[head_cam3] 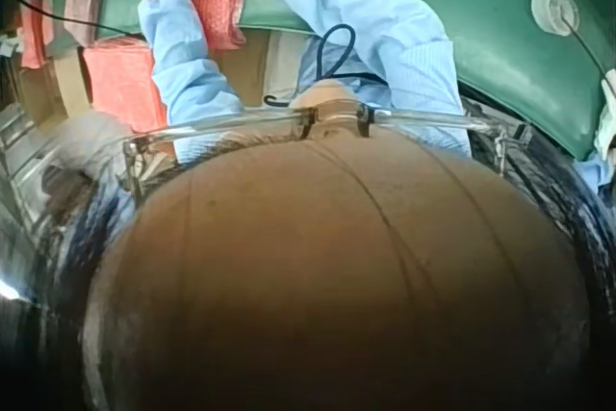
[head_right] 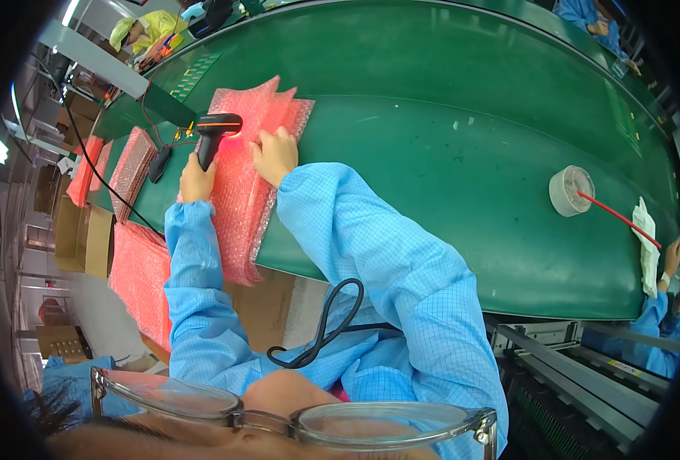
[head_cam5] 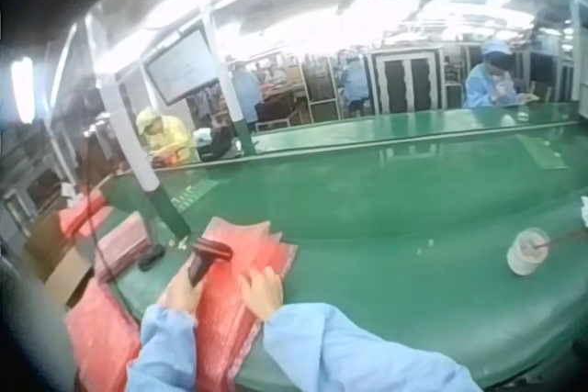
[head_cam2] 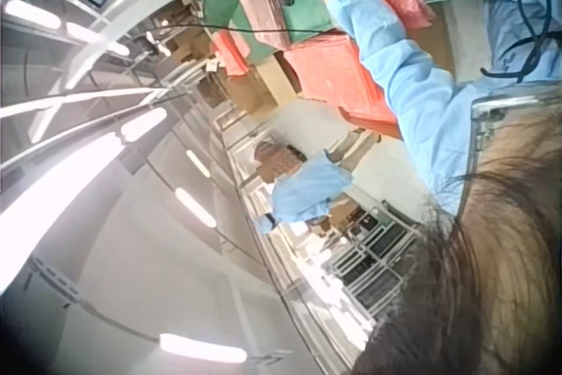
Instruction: Scanning electronic circuit boards and wrapping them in bubble wrap for assembly line processing.
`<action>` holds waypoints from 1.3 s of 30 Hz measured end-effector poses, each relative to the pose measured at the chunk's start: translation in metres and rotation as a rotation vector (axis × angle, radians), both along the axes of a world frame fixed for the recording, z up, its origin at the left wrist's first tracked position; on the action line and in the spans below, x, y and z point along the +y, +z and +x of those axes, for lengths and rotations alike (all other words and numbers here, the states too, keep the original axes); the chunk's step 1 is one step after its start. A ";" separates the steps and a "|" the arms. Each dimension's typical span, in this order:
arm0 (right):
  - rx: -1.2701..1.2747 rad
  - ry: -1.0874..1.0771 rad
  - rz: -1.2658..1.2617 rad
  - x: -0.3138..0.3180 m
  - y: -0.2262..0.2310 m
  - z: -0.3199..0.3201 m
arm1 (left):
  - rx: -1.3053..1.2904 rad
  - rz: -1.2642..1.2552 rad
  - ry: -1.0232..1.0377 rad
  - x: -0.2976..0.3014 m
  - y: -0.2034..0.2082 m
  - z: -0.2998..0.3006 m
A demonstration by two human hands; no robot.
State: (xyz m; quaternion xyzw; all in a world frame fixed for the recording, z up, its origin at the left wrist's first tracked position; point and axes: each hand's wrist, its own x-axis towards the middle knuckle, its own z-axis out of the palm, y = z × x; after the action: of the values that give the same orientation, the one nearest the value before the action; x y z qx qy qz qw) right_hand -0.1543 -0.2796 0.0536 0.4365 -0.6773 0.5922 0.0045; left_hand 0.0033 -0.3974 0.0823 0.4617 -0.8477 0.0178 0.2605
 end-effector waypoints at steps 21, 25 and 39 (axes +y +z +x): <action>-0.210 -0.339 0.078 0.220 -0.020 -0.202 | -0.468 -0.093 0.095 0.078 0.052 -0.028; -0.140 -0.389 0.127 0.231 -0.016 -0.204 | 0.234 0.525 -1.122 0.173 0.135 -0.120; -0.139 -0.245 0.169 0.235 -0.018 -0.208 | 0.480 1.534 -2.301 0.342 0.220 -0.195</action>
State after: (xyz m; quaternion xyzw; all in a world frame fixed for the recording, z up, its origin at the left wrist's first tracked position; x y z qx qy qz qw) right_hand -0.3627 -0.0451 0.0355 0.3076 -0.7716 0.5568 -0.0068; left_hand -0.1919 -0.0556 0.3019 -0.4647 -0.4802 -0.7424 -0.0482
